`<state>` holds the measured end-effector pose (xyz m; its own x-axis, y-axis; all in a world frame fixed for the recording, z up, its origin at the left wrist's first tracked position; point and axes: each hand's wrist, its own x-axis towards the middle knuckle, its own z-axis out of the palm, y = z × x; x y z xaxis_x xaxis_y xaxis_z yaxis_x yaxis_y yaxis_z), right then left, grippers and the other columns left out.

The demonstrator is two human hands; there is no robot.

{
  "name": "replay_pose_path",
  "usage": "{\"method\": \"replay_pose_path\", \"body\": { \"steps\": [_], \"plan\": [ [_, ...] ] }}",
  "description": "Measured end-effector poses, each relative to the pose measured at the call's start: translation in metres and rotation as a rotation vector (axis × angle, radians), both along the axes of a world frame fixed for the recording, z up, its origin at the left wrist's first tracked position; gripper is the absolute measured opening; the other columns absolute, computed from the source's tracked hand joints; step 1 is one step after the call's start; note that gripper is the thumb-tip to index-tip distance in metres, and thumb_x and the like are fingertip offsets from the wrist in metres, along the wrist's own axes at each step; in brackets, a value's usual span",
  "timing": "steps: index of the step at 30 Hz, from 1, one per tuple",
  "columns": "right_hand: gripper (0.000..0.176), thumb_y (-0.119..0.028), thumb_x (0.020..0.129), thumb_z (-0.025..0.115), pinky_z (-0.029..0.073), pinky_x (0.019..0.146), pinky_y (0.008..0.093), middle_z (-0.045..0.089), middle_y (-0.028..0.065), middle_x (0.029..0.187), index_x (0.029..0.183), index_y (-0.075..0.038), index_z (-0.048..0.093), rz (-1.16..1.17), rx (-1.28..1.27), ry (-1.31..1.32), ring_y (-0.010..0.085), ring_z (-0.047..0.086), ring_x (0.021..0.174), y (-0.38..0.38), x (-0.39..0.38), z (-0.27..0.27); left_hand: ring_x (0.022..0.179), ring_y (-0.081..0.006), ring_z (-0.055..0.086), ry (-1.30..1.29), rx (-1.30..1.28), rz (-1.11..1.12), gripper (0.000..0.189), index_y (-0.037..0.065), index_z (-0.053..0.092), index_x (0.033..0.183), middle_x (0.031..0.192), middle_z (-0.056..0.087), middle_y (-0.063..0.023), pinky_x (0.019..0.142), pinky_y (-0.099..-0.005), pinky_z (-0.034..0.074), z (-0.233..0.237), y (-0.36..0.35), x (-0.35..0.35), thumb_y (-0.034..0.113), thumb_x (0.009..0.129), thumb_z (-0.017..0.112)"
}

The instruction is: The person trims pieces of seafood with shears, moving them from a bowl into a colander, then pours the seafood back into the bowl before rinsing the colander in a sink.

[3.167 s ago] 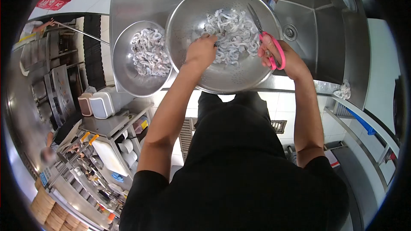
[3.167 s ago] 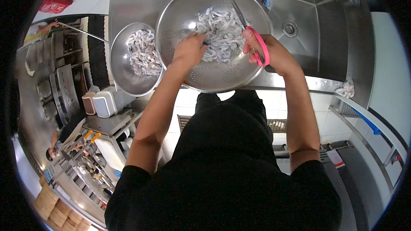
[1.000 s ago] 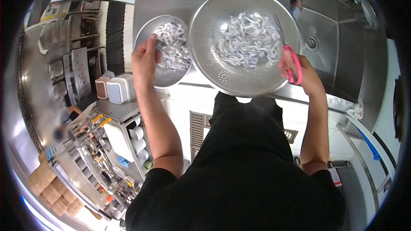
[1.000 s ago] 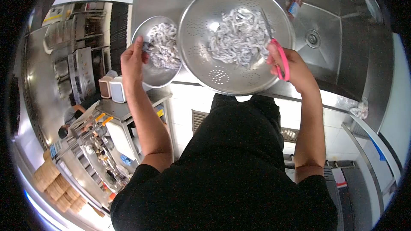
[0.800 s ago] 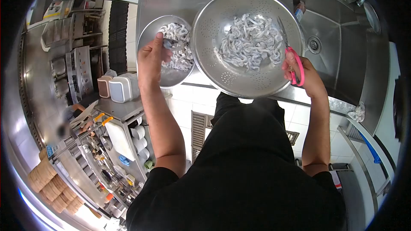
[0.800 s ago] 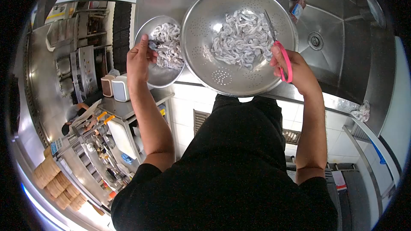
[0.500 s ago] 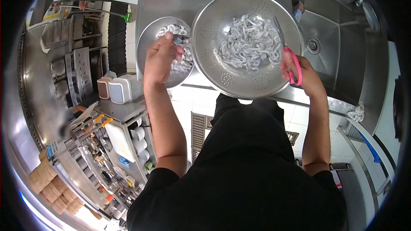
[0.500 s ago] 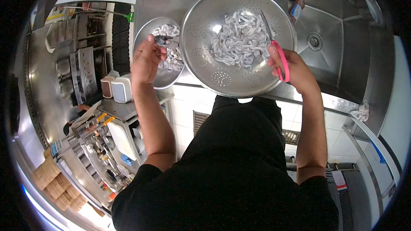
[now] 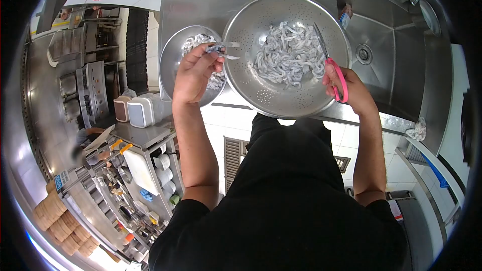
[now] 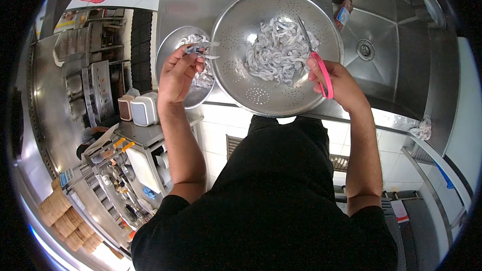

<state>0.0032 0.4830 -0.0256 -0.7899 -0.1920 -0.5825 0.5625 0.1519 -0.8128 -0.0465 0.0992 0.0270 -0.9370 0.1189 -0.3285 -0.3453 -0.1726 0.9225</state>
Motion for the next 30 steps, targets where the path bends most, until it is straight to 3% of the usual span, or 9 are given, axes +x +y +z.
{"method": "replay_pose_path", "body": {
  "steps": [13, 20, 27, 30],
  "plan": [
    [0.064, -0.065, 0.096, 0.066, 0.045, 0.061, 0.0242, 0.060, -0.0003, 0.073, 0.091, -0.002, 0.070, -0.020, -0.027, -0.003, 0.0088, 0.058, 0.066, -0.011, 0.005, 0.007, 0.086, -0.0132, 0.065, -0.018, -0.012, -0.009, 0.017, 0.002, 0.070, 0.112, 0.104, 0.073, -0.0067, 0.083, -0.0299, 0.051, 0.007, 0.020, 0.002, 0.013, 0.106, 0.060],
    [0.048, -0.051, 0.100, 0.068, 0.046, 0.064, 0.0241, 0.060, -0.0014, 0.076, 0.105, -0.003, 0.072, 0.257, -0.311, 0.052, 0.0090, 0.056, 0.069, -0.029, 0.012, -0.004, 0.092, -0.0133, 0.068, 0.024, -0.065, 0.007, 0.014, 0.000, 0.067, 0.114, 0.100, 0.071, -0.0059, 0.082, -0.0292, 0.054, 0.002, 0.030, 0.003, 0.006, 0.103, 0.063],
    [0.047, -0.049, 0.100, 0.069, 0.047, 0.067, 0.0288, 0.060, -0.0006, 0.079, 0.104, -0.003, 0.067, 0.487, -0.329, 0.084, 0.0104, 0.057, 0.072, -0.068, 0.022, 0.008, 0.089, -0.0169, 0.071, 0.094, -0.057, 0.103, 0.023, -0.001, 0.060, 0.120, 0.098, 0.070, -0.0087, 0.080, -0.0293, 0.058, 0.003, 0.048, 0.002, -0.005, 0.097, 0.062],
    [0.047, -0.051, 0.101, 0.068, 0.045, 0.066, 0.0285, 0.060, -0.0001, 0.081, 0.101, -0.003, 0.067, 0.489, -0.377, 0.070, 0.0101, 0.056, 0.073, -0.080, 0.028, 0.000, 0.093, -0.0212, 0.073, 0.106, -0.084, 0.071, 0.022, 0.002, 0.061, 0.119, 0.101, 0.070, -0.0082, 0.084, -0.0344, 0.058, -0.001, 0.046, 0.003, -0.006, 0.098, 0.059]
  ]
}}
